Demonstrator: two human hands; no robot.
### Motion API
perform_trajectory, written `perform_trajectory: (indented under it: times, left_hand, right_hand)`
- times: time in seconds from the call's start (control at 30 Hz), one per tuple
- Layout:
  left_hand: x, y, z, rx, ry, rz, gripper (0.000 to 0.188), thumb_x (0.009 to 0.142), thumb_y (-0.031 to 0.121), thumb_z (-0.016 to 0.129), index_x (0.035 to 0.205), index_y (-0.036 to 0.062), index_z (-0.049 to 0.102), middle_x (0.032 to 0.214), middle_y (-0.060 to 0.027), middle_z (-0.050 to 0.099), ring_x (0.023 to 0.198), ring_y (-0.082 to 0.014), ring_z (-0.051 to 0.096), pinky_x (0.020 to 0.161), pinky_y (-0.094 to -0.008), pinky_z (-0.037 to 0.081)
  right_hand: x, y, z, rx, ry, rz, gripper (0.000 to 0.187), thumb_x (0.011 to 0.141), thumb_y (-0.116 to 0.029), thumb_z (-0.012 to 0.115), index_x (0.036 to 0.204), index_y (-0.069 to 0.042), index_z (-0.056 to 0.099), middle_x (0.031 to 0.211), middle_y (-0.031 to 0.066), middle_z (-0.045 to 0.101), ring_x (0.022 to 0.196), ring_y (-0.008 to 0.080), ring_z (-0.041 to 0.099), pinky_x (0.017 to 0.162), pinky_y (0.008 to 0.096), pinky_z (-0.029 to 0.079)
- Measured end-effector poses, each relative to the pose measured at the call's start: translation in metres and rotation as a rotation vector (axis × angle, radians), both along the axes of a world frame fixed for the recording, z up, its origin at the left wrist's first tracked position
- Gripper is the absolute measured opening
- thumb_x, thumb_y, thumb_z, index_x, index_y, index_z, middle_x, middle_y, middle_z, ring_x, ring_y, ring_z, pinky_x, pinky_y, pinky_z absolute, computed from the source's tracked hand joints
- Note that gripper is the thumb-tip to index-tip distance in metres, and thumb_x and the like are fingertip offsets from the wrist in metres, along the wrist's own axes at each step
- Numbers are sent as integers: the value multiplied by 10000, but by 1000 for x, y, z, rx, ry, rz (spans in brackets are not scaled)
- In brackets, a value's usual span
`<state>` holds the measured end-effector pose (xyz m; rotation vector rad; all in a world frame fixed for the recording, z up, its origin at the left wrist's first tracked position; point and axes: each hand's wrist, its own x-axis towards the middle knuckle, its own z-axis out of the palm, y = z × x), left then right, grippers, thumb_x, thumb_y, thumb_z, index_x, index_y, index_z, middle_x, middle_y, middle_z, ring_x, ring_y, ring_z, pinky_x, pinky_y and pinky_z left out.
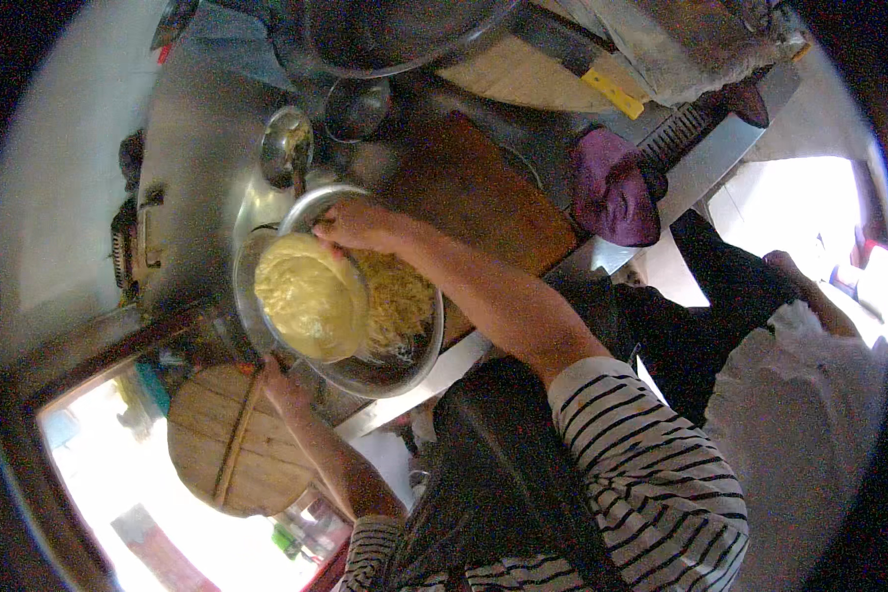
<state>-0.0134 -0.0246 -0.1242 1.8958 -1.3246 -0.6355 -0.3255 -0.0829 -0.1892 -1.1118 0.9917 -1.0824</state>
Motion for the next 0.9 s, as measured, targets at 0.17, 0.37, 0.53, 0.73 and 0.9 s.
perform_trajectory:
  times: [0.17, 0.37, 0.53, 0.73, 0.9]
  left_hand:
    - [38, -7, -32, 36, -505, -307, 57, 738, 41, 535, 721, 14, 488, 704, -172, 546, 664, -284, 552, 556, -343, 421]
    - [77, -5, -57, 40, -357, -249, 61, 744, 60, 527, 711, 21, 494, 669, -139, 529, 613, -245, 524, 524, -334, 407]
    - [12, -8, -30, 108, 472, 141, 181, 827, 155, 459, 683, 51, 494, 613, -32, 460, 551, -139, 443, 461, -291, 352]
    - [20, -14, -23, 200, 441, 251, 242, 870, 244, 435, 728, 66, 516, 622, -15, 454, 602, -136, 447, 523, -289, 374]
    - [31, -11, -20, 177, 306, 52, 189, 880, 184, 432, 785, 48, 524, 674, -26, 473, 651, -130, 463, 540, -294, 388]
  right_hand:
    - [14, -4, -23, 18, 329, -51, 353, 858, -307, 428, 712, -52, 623, 675, 48, 610, 670, 161, 554, 653, 333, 419]
    - [25, 14, -20, 236, -134, -125, 353, 858, -307, 452, 625, -83, 594, 597, 20, 570, 517, 152, 478, 503, 342, 371]
    - [15, 16, -4, 166, -305, -75, 362, 862, -334, 456, 637, -84, 592, 576, 21, 561, 548, 127, 472, 458, 313, 341]
    - [26, 0, -9, 245, -90, -142, 380, 864, -333, 433, 633, -74, 590, 603, 44, 578, 560, 136, 510, 512, 318, 394]
    - [27, -7, -6, 36, 67, -194, 419, 853, -308, 385, 576, -68, 589, 564, 82, 582, 526, 211, 549, 575, 355, 441]
